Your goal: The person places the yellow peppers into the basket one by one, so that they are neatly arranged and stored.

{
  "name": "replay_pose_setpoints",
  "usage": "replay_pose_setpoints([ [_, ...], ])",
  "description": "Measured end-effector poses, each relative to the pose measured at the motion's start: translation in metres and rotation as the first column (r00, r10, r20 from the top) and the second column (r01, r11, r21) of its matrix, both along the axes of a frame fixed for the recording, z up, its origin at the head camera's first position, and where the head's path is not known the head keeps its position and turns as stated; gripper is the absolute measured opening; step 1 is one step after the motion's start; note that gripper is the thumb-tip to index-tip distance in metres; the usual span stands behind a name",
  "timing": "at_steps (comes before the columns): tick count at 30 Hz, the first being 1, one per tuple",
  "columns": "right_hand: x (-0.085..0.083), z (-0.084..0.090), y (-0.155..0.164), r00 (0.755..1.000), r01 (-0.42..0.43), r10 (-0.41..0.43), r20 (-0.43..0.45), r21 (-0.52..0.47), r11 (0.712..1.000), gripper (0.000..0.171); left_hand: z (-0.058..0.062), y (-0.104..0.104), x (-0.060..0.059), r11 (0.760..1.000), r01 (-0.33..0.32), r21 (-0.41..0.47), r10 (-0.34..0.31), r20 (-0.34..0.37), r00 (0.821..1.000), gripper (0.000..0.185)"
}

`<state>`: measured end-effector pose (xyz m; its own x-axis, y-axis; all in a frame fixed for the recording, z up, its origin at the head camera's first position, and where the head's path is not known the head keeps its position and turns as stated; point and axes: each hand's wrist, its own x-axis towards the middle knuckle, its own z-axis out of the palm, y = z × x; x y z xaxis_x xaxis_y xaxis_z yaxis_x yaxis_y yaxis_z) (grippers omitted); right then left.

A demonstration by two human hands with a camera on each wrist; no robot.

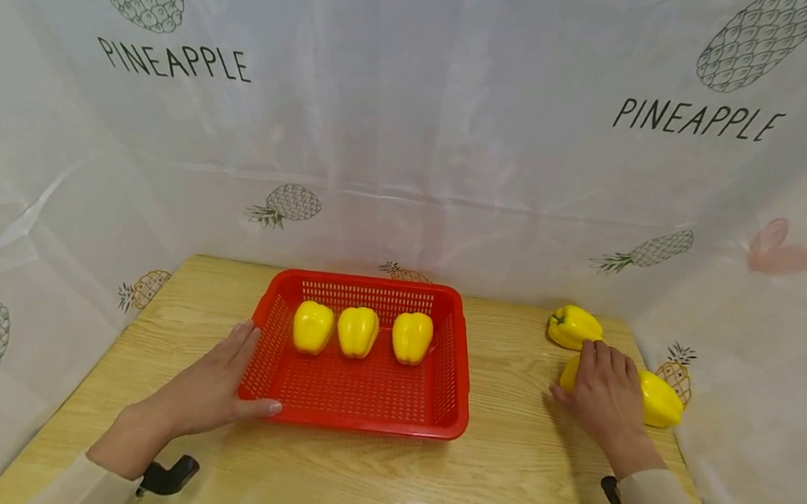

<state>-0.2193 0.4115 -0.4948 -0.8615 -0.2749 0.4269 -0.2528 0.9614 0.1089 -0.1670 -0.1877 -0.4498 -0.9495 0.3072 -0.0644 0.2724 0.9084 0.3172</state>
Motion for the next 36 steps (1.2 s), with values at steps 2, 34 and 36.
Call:
replay_pose_setpoints([
  [2, 0.001, 0.000, 0.006, 1.000, 0.012, -0.012, 0.015, -0.001, 1.000, 0.102, 0.000, 0.000, 0.000, 1.000, 0.002, 0.004, -0.002, 0.002, 1.000, 0.134],
  [34, 0.000, -0.008, 0.012, 0.982, 0.081, -0.080, 0.169, -0.003, 0.997, 0.098, 0.002, 0.001, 0.001, 1.000, 0.003, 0.014, -0.004, 0.011, 1.000, 0.135],
  [36, 0.000, -0.008, 0.010, 0.984, 0.080, -0.080, 0.157, 0.008, 0.997, 0.099, 0.002, 0.001, 0.001, 1.000, 0.003, 0.017, -0.004, 0.009, 1.000, 0.135],
])
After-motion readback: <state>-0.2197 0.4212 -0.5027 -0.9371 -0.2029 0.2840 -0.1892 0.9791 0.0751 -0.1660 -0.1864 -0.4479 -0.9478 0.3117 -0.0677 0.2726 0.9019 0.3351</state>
